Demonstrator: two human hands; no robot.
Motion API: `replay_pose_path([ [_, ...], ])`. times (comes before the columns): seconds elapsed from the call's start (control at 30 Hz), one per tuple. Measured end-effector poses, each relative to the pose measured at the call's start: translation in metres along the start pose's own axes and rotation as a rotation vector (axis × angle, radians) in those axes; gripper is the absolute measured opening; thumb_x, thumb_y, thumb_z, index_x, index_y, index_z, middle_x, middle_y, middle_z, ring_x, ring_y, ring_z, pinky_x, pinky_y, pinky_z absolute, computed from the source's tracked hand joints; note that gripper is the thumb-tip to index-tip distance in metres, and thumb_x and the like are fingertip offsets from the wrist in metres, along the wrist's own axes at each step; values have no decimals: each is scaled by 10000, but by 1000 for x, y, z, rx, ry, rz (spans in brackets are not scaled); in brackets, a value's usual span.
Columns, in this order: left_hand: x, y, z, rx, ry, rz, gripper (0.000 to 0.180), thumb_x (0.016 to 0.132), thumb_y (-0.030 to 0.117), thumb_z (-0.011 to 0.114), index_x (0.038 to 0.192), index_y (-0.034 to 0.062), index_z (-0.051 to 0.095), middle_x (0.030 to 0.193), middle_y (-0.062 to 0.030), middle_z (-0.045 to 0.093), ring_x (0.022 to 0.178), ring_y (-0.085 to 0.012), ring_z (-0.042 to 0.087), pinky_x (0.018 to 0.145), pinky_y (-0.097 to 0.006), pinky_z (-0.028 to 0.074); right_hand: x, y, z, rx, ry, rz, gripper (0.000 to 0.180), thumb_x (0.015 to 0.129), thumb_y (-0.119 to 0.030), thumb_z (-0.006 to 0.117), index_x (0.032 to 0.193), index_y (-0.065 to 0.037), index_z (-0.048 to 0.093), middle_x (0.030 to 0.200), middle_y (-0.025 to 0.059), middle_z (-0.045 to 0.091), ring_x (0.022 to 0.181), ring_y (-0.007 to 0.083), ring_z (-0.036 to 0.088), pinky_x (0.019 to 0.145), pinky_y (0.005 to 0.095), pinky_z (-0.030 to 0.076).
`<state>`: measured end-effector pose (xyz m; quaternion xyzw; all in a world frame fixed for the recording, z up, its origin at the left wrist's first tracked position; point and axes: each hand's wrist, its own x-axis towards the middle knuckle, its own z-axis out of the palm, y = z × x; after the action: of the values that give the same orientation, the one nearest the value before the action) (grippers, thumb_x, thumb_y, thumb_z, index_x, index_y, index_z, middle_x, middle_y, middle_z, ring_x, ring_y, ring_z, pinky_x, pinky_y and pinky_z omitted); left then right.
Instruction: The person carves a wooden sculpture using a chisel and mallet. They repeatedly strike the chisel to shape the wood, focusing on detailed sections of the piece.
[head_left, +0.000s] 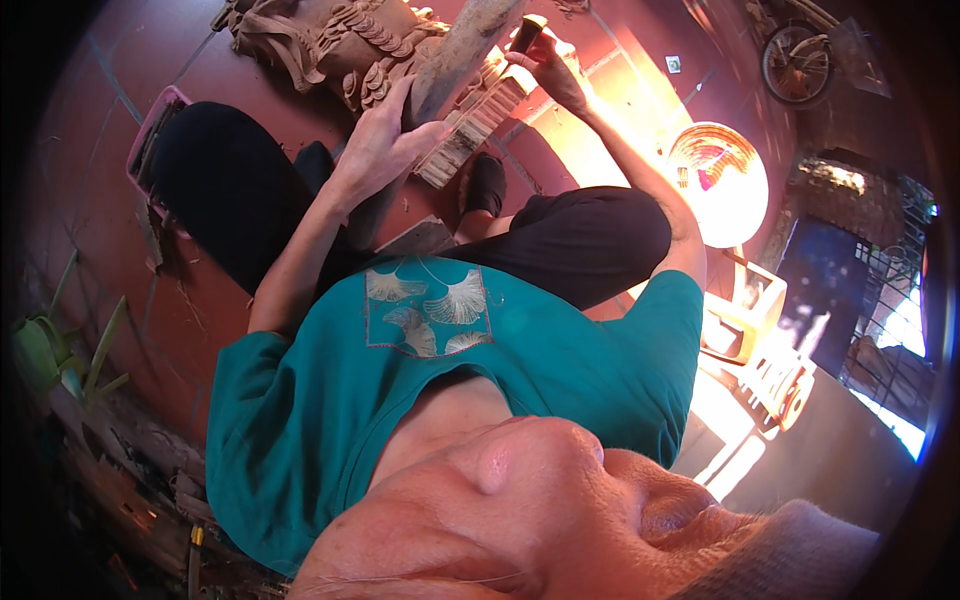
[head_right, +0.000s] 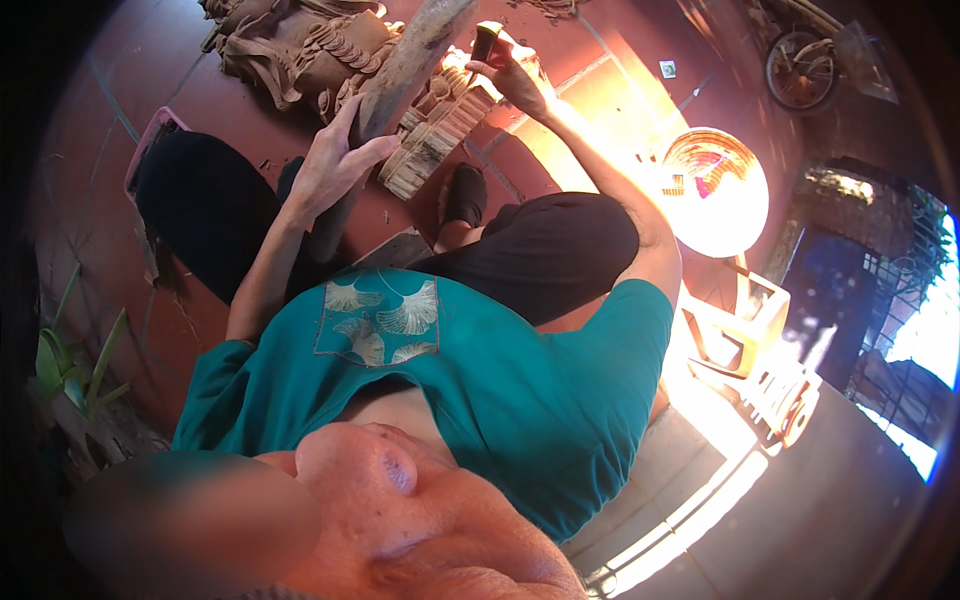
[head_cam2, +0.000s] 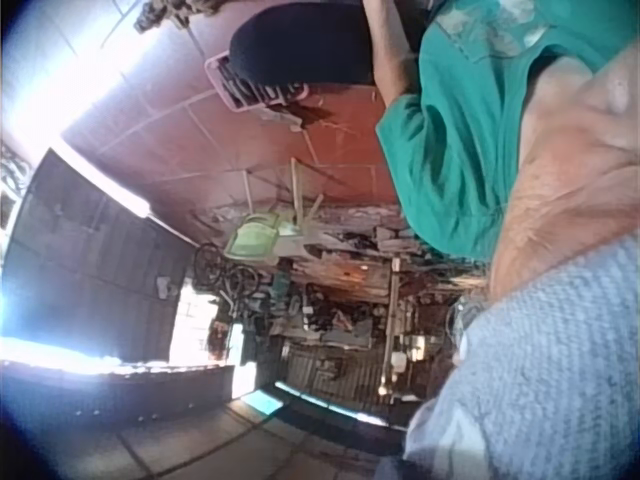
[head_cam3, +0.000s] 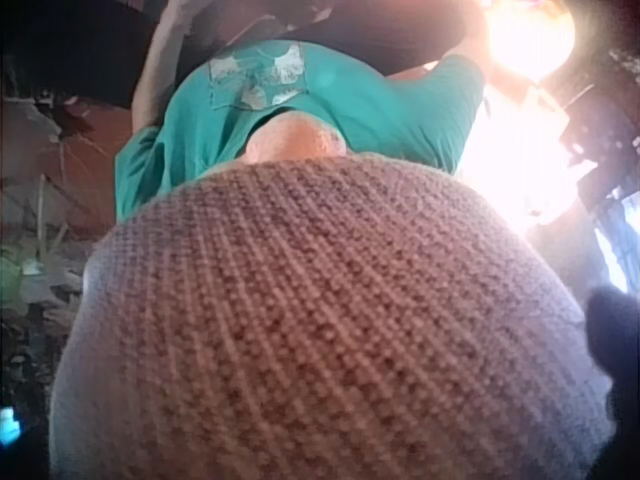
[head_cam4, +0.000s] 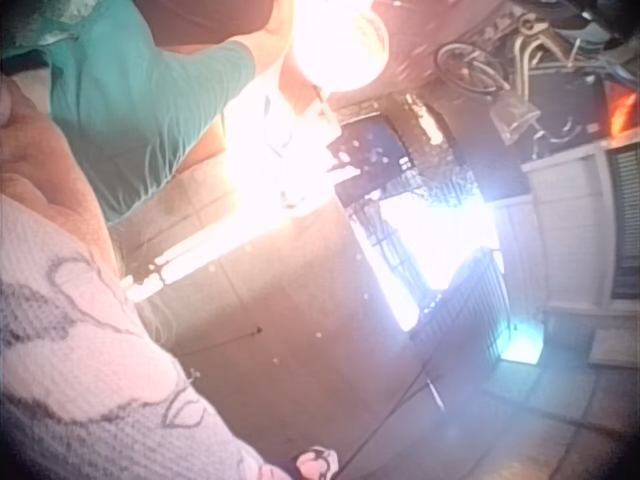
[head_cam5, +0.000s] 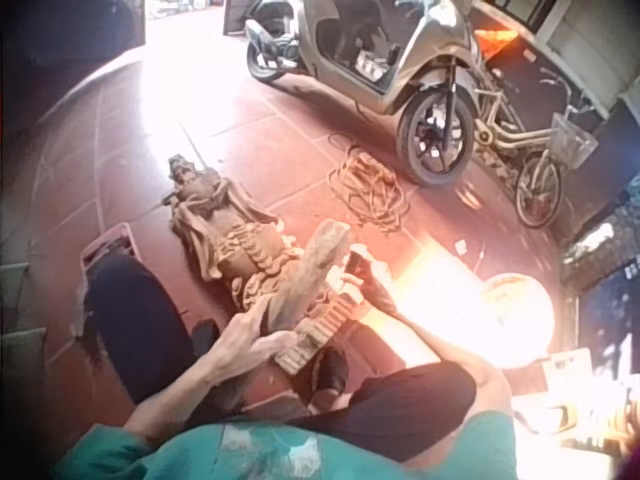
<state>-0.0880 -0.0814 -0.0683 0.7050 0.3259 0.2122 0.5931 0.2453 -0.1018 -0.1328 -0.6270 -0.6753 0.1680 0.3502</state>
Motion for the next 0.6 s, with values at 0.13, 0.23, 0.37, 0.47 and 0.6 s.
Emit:
replay_pose_path([
  [0.13,0,3,0,-28,-15,-28,655,911,305,726,1403,-45,474,1096,-124,676,985,-174,614,899,-316,496,-8,16,12,-35,-63,-5,407,886,-231,806,1183,-30,614,959,85,766,849,186,758,747,306,605],
  [0.23,-3,4,-1,-50,0,-1,648,910,286,729,1402,-48,473,1099,-127,675,991,-173,613,898,-308,495,0,-9,8,-34,-109,-66,359,898,-210,794,1143,-24,610,937,96,755,872,184,753,756,310,590],
  [0.37,-4,7,0,-13,52,113,673,905,308,721,1396,-61,445,1071,-219,693,981,-285,683,888,-368,521,6,-22,3,-27,-204,-127,404,873,-264,810,1143,-67,585,878,107,732,803,248,748,674,347,572],
  [0.47,-5,13,3,12,124,210,685,906,318,715,1399,-60,427,1053,-268,703,989,-359,716,891,-406,533,8,-24,4,-109,-207,-175,369,884,-272,793,1104,-69,578,861,125,718,771,292,730,655,368,560],
  [0.6,-6,7,6,-24,126,171,696,908,320,715,1411,-57,417,1039,-273,703,998,-379,713,894,-410,532,10,-22,6,-77,-228,-186,359,887,-273,781,1100,-68,577,876,142,717,769,307,724,658,376,561],
])
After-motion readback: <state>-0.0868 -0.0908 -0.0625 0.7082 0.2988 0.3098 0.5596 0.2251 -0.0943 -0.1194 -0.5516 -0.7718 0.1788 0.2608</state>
